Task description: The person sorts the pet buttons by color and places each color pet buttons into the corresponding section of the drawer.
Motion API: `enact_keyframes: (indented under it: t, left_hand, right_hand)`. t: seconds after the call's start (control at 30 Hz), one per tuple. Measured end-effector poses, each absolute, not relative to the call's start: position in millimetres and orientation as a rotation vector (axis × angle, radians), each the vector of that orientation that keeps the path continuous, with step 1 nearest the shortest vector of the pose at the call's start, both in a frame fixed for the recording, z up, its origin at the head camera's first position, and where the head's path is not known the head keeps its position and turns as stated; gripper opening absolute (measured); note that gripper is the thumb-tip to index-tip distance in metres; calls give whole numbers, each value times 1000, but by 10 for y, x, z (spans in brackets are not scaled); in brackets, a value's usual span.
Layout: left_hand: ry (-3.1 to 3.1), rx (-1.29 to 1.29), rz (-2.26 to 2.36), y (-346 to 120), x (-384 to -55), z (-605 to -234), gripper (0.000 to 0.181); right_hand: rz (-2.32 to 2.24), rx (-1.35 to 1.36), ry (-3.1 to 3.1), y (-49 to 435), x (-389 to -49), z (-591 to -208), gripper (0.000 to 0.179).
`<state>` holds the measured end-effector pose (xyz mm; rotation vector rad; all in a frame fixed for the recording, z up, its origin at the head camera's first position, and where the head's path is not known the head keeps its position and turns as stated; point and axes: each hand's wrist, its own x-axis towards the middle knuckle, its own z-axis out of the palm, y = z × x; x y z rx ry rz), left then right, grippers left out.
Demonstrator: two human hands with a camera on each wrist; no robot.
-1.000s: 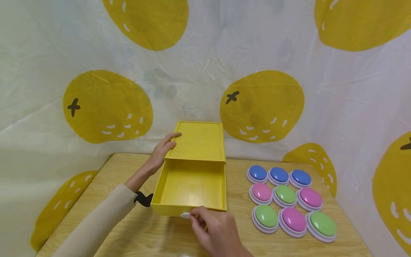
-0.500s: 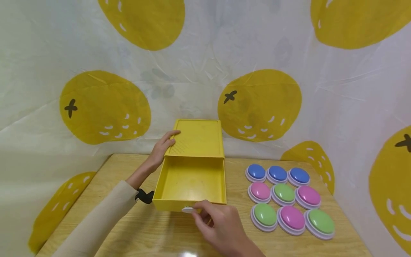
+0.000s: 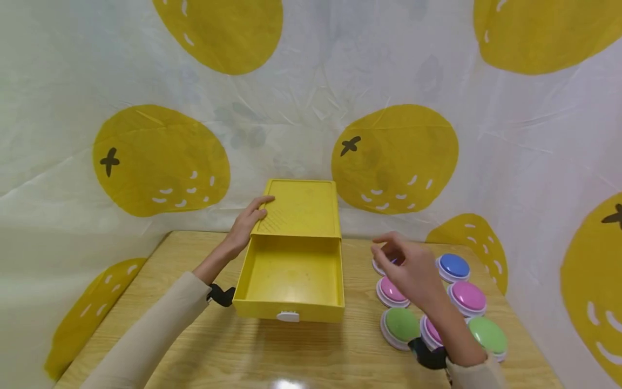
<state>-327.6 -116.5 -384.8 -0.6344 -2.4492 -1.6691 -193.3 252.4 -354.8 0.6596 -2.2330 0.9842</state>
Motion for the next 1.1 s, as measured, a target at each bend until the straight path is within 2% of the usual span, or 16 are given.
enact_keyframes:
  t: [0.13, 0.2, 0.5, 0.67, 1.1]
  left_hand:
    - [-2452, -648, -1669, -1161, -3291, -3859, 47]
    - [-2451, -652, -1672, -1156, -3296, -3864, 46]
    - [-2455, -663, -1716, -1171, -3258, -3810, 48]
    - [-2451, -678, -1722, -1163, -3271, -3820, 49]
    - [-2454, -641, -1687, -1156, -3311, -3875, 46]
  right_hand:
    - [1003, 445, -2469, 2865, -2287, -3635, 23]
    - [983, 382, -2547, 3005, -2435, -3703, 27]
    - [976, 325, -2866, 3399, -2909, -4147, 51]
    - [973, 411, -2985, 3513, -3031, -4364, 60]
    - [853, 495, -3101, 3426, -3194, -4562, 71]
